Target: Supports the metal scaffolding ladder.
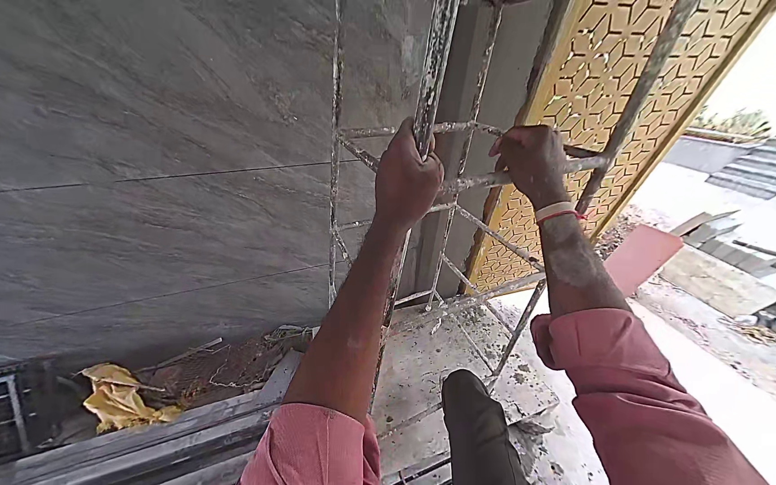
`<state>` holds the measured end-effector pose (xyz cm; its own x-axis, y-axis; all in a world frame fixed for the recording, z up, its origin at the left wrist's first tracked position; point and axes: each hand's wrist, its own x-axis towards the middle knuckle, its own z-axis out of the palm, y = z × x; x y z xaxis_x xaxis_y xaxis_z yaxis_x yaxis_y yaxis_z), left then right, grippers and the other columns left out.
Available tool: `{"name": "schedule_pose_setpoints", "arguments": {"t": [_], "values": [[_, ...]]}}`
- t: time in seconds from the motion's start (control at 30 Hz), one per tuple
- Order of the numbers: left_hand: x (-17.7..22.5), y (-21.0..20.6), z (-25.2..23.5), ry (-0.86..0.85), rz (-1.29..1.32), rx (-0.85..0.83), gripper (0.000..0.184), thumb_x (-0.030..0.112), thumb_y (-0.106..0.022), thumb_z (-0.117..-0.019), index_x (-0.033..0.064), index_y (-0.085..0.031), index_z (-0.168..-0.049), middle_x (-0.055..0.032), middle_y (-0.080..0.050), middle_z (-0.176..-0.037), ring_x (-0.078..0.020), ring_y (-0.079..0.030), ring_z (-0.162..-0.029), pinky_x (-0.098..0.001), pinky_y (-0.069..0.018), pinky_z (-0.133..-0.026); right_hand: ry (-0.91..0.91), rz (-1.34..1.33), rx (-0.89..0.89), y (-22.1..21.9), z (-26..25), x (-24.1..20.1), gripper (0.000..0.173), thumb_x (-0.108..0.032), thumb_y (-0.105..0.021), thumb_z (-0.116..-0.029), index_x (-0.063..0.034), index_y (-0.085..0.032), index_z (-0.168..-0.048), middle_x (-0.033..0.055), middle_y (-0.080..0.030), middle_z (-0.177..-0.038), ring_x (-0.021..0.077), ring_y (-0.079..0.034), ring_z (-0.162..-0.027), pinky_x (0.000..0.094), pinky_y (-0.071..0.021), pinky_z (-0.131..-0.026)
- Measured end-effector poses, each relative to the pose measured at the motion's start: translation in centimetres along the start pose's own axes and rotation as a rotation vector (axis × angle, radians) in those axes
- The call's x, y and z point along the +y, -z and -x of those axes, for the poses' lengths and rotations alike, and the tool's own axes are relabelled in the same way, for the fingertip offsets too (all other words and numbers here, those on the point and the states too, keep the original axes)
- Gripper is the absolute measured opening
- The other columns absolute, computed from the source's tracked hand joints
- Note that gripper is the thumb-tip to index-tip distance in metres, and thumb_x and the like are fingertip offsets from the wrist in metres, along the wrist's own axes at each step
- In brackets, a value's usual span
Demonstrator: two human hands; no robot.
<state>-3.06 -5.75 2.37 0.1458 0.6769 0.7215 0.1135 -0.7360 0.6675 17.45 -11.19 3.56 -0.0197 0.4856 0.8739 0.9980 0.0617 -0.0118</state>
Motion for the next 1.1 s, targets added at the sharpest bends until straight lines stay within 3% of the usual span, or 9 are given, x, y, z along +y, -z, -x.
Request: {"name": "schedule_pose_setpoints", "arguments": {"t": [0.03, 0.07, 0.17, 0.67, 0.77, 0.87, 0.97, 1.1], "values": [[0.2, 0.0, 0.1, 0.01, 0.0, -0.003, 0.009, 0.005, -0.056, -0.089, 0.01, -0.052, -0.095, -0.0006, -0.058, -0.066, -0.0143, -0.058, -0.055, -0.0339, -0.0502, -0.052, -0.02, -0.167, -0.018, -2.9, -0.7, 2.7, 0.036, -0.022, -0.045, -0.104, -0.0066, -0.076, -0.093, 0.0119, -0.071, -0.076, 0.0316, -0.068, -0.071, 0.0612, -0.0489, -0.067], [0.3, 0.0, 0.3, 0.022, 0.0, -0.006, 0.009, 0.005, -0.056, -0.0893, 0.0104, -0.052, -0.095, -0.0007, -0.058, -0.066, -0.0144, -0.058, -0.055, -0.0342, -0.0501, -0.052, -0.128, -0.266, -0.154, -4.1, -1.6, 3.9, 0.035, -0.027, -0.046, -0.1045, -0.0108, -0.076, -0.098, 0.0088, -0.073, -0.08, 0.0309, -0.069, -0.077, 0.0633, -0.0486, -0.072], [0.6, 0.2, 0.5, 0.041, 0.006, -0.011, 0.01, 0.004, -0.055, -0.0892, 0.0093, -0.053, -0.098, -0.0013, -0.06, -0.069, -0.0146, -0.061, -0.058, -0.035, -0.0527, -0.055, -0.29, -0.332, -0.29, -4.5, -2.8, 4.1, 0.035, -0.03, -0.046, -0.1045, -0.0132, -0.077, -0.099, 0.0082, -0.073, -0.083, 0.0308, -0.07, -0.083, 0.0634, -0.0489, -0.079], [0.6, 0.1, 0.4, 0.101, -0.005, -0.023, 0.015, 0.005, -0.056, -0.0895, 0.0088, -0.055, -0.104, -0.0036, -0.06, -0.068, -0.0177, -0.06, -0.057, -0.0376, -0.0507, -0.053, -0.292, -0.286, -0.304, -4.4, -2.9, 3.9, 0.035, -0.028, -0.046, -0.1045, -0.0133, -0.076, -0.096, 0.0106, -0.07, -0.077, 0.0331, -0.067, -0.077, 0.0629, -0.0478, -0.071], [0.9, 0.2, 1.4, 0.112, -0.012, -0.03, 0.017, 0.009, -0.057, -0.0946, 0.0082, -0.056, -0.111, -0.0084, -0.06, -0.067, -0.0227, -0.058, -0.051, -0.0385, -0.0475, -0.045, -0.233, -0.31, -0.219, -3.9, -1.6, 3.5, 0.034, -0.026, -0.049, -0.1066, -0.012, -0.074, -0.09, 0.0119, -0.064, -0.071, 0.0345, -0.064, -0.069, 0.0606, -0.0455, -0.06], [1.3, 0.3, 1.6, 0.142, -0.008, -0.028, 0.015, 0.008, -0.056, -0.0936, 0.0086, -0.055, -0.109, -0.009, -0.057, -0.063, -0.0228, -0.054, -0.048, -0.0376, -0.0433, -0.043, -0.23, -0.299, -0.213, -4.2, -1.9, 3.6, 0.033, -0.025, -0.051, -0.106, -0.0121, -0.075, -0.089, 0.0117, -0.066, -0.071, 0.0347, -0.064, -0.07, 0.062, -0.0465, -0.062], [0.9, 0.2, 0.9, 0.135, -0.017, -0.027, 0.01, 0.008, -0.058, -0.0957, 0.0084, -0.055, -0.106, -0.0064, -0.057, -0.065, -0.0201, -0.056, -0.051, -0.0371, -0.0463, -0.047, -0.224, -0.306, -0.218, -4.2, -1.7, 3.6, 0.032, -0.024, -0.051, -0.1065, -0.012, -0.075, -0.09, 0.0134, -0.065, -0.074, 0.0358, -0.064, -0.071, 0.0622, -0.0454, -0.061], [0.8, 0.0, 0.5, 0.13, -0.031, -0.016, 0.014, 0.007, -0.057, -0.0945, 0.0079, -0.056, -0.108, -0.0052, -0.058, -0.067, -0.0186, -0.057, -0.055, -0.0374, -0.0483, -0.051, -0.263, -0.287, -0.25, -3.8, -2.6, 3.3, 0.031, -0.022, -0.053, -0.1065, -0.0096, -0.075, -0.089, 0.0144, -0.068, -0.076, 0.0374, -0.065, -0.077, 0.0641, -0.047, -0.069]]}}
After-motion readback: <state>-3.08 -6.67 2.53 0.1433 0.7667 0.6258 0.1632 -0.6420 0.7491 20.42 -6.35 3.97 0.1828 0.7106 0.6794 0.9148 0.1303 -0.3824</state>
